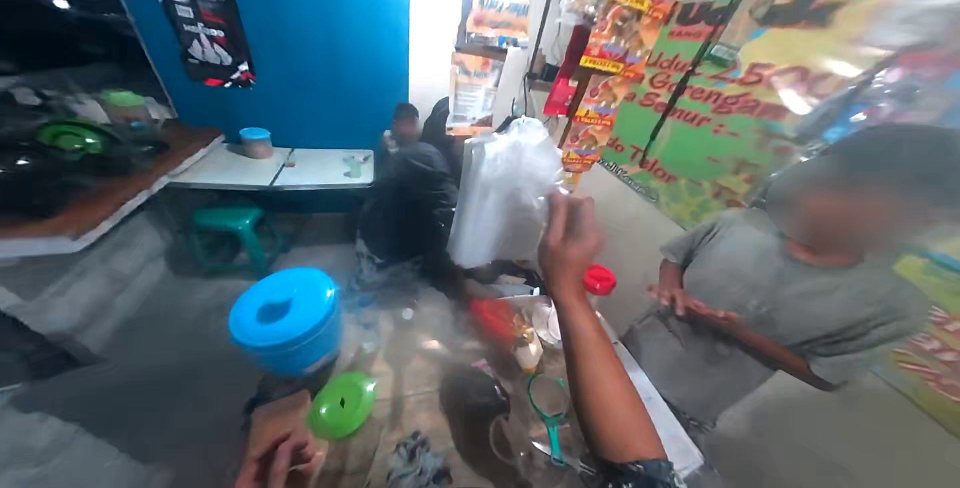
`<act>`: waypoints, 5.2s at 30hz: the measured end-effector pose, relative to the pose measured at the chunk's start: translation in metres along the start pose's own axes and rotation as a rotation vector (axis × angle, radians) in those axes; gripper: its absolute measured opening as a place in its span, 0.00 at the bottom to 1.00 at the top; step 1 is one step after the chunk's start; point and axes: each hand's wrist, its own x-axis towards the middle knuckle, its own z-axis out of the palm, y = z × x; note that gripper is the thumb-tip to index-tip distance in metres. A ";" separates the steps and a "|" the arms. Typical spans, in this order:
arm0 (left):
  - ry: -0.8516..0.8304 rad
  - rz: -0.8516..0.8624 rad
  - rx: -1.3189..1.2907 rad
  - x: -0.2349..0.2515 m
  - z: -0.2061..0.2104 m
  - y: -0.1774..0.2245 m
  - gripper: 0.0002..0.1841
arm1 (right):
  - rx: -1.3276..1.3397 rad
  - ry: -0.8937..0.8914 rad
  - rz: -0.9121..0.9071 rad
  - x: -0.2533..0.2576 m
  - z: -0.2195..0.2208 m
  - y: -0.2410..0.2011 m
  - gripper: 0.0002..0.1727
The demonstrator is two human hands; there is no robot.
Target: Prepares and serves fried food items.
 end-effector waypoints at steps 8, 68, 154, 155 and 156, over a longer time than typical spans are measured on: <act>-0.172 0.005 -0.066 -0.039 0.064 0.006 0.12 | -0.120 -0.074 -0.076 -0.075 0.067 0.001 0.11; 0.688 -0.654 0.562 -0.279 -0.288 -0.024 0.35 | 1.186 -1.981 0.428 -0.456 0.036 -0.481 0.11; 1.528 -0.781 -0.222 -0.156 -0.605 -0.130 0.17 | 1.904 -1.421 -1.524 -0.690 0.283 -0.854 0.06; 1.568 -0.789 -0.323 -0.159 -0.611 -0.138 0.17 | 1.745 -1.621 -1.681 -0.705 0.286 -0.849 0.08; 1.568 -0.805 -0.379 -0.163 -0.616 -0.143 0.20 | 1.536 -1.784 -1.816 -0.714 0.288 -0.848 0.12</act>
